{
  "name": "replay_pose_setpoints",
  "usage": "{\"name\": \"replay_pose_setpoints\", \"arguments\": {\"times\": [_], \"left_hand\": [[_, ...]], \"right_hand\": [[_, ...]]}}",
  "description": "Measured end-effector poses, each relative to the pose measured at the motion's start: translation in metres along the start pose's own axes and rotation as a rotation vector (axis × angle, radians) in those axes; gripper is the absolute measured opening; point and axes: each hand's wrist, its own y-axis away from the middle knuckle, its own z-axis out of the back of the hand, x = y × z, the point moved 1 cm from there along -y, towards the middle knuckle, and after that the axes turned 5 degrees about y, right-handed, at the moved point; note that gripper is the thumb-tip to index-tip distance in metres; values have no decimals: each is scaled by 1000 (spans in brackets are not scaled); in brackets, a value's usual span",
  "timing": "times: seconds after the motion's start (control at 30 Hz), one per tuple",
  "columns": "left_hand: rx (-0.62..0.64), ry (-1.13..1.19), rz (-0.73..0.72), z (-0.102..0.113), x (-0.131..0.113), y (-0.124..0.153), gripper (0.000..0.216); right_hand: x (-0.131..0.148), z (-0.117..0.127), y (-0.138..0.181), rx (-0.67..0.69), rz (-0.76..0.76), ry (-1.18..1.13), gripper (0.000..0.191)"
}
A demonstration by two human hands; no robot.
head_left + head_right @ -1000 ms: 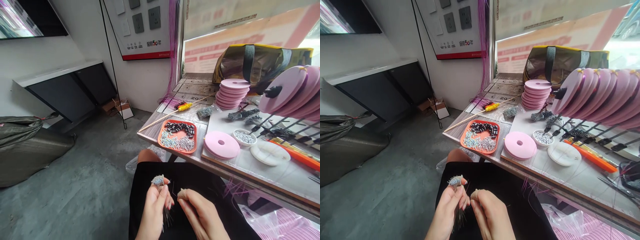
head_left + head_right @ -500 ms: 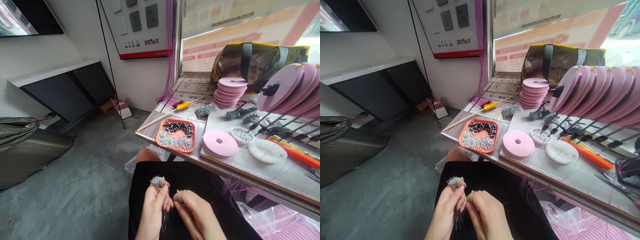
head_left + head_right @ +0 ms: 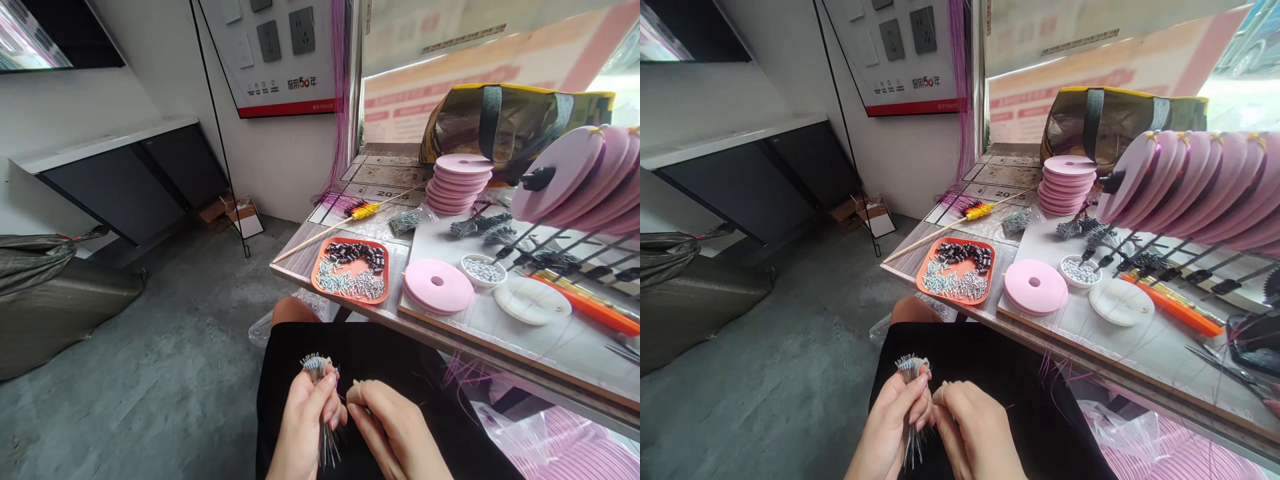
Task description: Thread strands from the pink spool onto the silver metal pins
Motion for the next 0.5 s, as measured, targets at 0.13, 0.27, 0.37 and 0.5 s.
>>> {"name": "replay_pose_setpoints", "arguments": {"times": [0.13,0.27,0.37,0.5], "left_hand": [[4,7,7,0,-1,0,25],[3,2,6,-1,-1,0,26],[8,5,0,0,-1,1,26],[29,-7,-16,2,1,0,26]], "right_hand": [[4,0,-2,-20,23,20,17],[3,-4,0,-71,23,10,20],[2,-2,1,-33,15,12,19],[1,4,-2,-64,-78,31,19]]}}
